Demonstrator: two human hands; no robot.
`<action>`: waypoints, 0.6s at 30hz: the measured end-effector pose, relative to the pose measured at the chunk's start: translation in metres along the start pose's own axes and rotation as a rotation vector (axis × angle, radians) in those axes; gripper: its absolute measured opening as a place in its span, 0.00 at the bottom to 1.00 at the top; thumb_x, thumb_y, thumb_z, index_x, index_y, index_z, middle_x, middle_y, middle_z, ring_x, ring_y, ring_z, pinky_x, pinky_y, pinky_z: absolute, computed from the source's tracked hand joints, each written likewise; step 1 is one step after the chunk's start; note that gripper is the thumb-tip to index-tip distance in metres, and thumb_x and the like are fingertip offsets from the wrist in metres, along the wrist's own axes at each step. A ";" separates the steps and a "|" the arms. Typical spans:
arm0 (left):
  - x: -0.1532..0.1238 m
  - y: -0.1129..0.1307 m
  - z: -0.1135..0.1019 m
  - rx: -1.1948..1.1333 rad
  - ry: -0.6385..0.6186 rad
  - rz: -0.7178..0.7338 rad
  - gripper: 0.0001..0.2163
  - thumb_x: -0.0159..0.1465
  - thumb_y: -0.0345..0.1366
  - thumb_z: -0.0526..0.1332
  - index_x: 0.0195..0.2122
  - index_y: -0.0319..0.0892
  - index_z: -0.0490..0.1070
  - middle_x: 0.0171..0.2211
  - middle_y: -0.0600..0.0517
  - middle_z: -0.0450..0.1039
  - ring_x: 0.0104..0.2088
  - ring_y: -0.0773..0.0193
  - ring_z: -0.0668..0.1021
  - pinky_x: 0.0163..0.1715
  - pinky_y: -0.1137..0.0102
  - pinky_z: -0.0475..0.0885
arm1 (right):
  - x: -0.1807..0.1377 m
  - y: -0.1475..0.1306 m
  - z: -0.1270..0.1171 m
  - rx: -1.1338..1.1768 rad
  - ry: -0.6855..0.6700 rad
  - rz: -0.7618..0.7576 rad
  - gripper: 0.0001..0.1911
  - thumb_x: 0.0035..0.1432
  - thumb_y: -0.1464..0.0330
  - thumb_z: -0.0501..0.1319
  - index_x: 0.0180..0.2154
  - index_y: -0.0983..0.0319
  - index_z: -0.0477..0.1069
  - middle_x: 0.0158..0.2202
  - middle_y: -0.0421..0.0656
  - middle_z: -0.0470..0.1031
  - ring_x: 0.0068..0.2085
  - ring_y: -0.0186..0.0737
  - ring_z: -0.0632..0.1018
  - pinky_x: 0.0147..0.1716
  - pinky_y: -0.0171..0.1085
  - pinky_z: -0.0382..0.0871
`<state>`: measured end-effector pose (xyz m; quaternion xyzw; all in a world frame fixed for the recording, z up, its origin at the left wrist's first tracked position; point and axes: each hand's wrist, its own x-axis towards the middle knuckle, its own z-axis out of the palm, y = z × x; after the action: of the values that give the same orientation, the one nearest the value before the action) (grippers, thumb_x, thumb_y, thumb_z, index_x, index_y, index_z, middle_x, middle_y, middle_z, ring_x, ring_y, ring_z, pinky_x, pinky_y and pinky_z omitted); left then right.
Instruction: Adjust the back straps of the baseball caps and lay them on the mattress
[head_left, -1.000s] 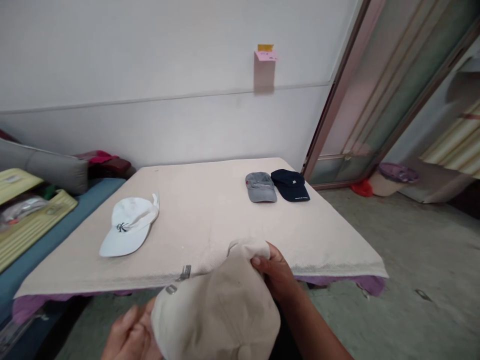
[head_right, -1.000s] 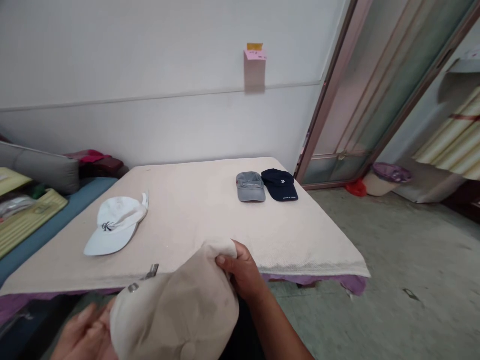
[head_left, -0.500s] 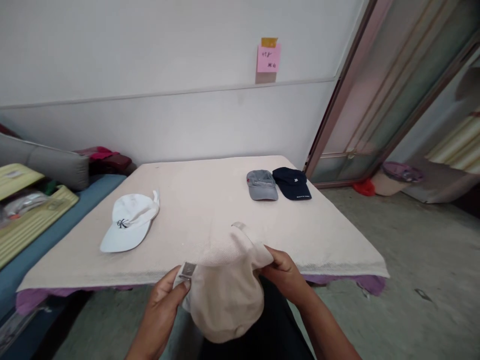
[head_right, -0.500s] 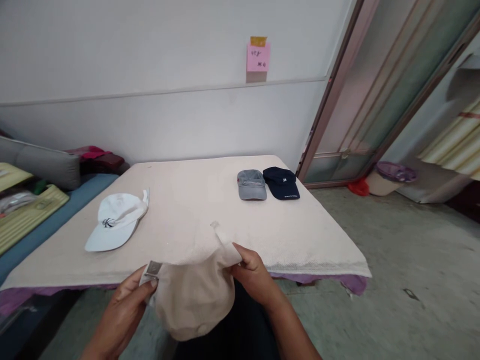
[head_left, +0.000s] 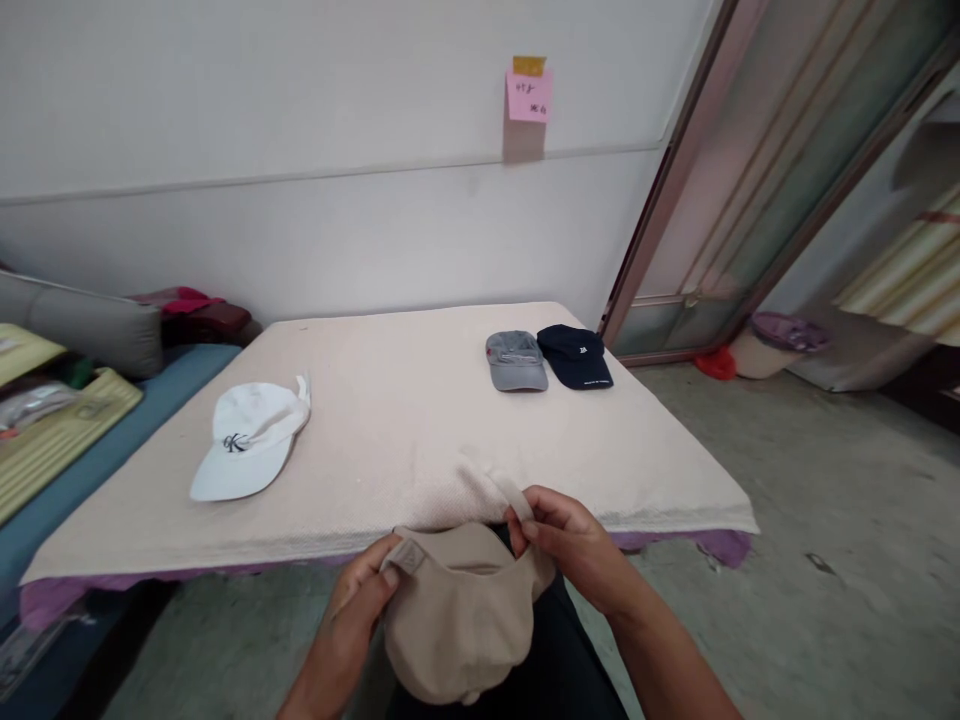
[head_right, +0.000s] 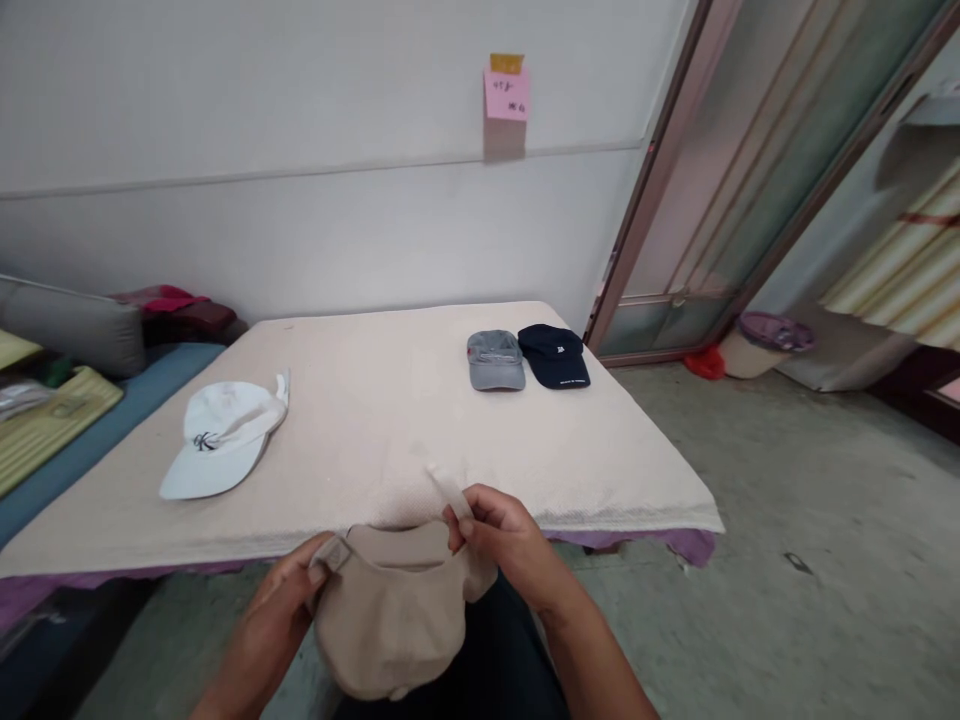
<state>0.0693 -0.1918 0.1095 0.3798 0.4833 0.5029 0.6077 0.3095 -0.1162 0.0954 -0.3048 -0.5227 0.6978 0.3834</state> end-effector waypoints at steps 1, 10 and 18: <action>0.000 0.001 0.001 0.005 -0.008 -0.007 0.15 0.59 0.42 0.60 0.43 0.41 0.75 0.32 0.49 0.77 0.34 0.56 0.76 0.35 0.69 0.68 | -0.001 0.000 0.001 0.033 0.017 -0.013 0.08 0.56 0.66 0.60 0.36 0.63 0.70 0.28 0.42 0.71 0.30 0.36 0.69 0.30 0.34 0.60; 0.000 0.005 0.005 -0.024 -0.017 0.003 0.13 0.58 0.43 0.62 0.39 0.42 0.76 0.28 0.51 0.74 0.30 0.61 0.73 0.30 0.73 0.66 | -0.007 -0.025 0.009 0.309 0.165 -0.145 0.06 0.58 0.65 0.58 0.36 0.61 0.70 0.21 0.38 0.64 0.23 0.33 0.64 0.26 0.36 0.59; -0.001 0.017 0.014 -0.018 0.037 -0.072 0.11 0.55 0.44 0.64 0.27 0.40 0.73 0.20 0.56 0.66 0.21 0.70 0.65 0.22 0.77 0.59 | -0.007 -0.020 0.021 0.305 0.106 -0.097 0.07 0.60 0.64 0.58 0.32 0.61 0.68 0.17 0.34 0.59 0.17 0.27 0.56 0.18 0.31 0.48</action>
<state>0.0790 -0.1887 0.1289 0.3471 0.5035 0.4919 0.6197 0.3001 -0.1294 0.1202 -0.2540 -0.4036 0.7328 0.4854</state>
